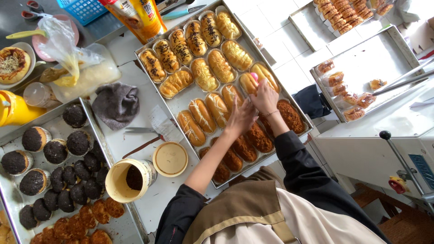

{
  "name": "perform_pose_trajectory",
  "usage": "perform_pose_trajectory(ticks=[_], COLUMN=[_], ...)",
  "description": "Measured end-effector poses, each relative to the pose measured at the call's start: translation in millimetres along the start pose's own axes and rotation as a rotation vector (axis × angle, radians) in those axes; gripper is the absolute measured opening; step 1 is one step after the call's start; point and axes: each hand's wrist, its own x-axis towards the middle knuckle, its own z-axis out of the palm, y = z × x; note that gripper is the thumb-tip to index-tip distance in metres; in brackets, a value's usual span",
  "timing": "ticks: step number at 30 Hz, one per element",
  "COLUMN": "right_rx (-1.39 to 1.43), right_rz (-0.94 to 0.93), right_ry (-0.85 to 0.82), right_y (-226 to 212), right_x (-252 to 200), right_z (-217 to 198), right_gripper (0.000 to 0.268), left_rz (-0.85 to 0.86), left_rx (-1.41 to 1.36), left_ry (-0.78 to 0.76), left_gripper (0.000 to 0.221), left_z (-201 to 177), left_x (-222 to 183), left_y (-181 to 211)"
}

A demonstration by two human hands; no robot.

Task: The person prepares bread rolls by filling one with cream from a plastic bag, dipping several rolls into a container of shredded cheese, and applying a dark sauce to a roll using a small spoon.

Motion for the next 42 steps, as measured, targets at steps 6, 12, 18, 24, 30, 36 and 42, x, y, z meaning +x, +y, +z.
perform_pose_trajectory(ticks=[6,12,18,24,30,36,42], right_rx=[-0.128,-0.095,-0.262,-0.188,0.029,0.189,0.182], right_rz=[-0.063,-0.063,-0.199,-0.137,-0.072,-0.181,-0.438], right_ry=[0.108,0.136,0.270,0.114,0.170,0.491,0.546], right_y=[-11,11,44,38,38,38,-59], right_x=[-4,4,22,37,31,6,-73], right_z=[4,-3,4,6,-4,-28,-65], right_gripper=[0.050,0.040,0.038,0.041,0.036,0.052,0.045], left_rz=[-0.077,-0.096,-0.275,-0.385,-0.440,-0.533,-0.704], left_rx=[-0.126,0.104,-0.083,-0.176,-0.291,-0.565,-1.056], left_ry=[-0.066,0.199,0.428,0.372,0.438,0.495,0.432], left_gripper=[0.034,0.017,0.024,0.033,0.031,0.028,0.044], left_z=[2,-22,-41,-51,-70,-87,-102], left_x=[-2,-21,-49,-80,-95,-112,-116], left_y=[0,-8,-12,-9,-2,-3,1])
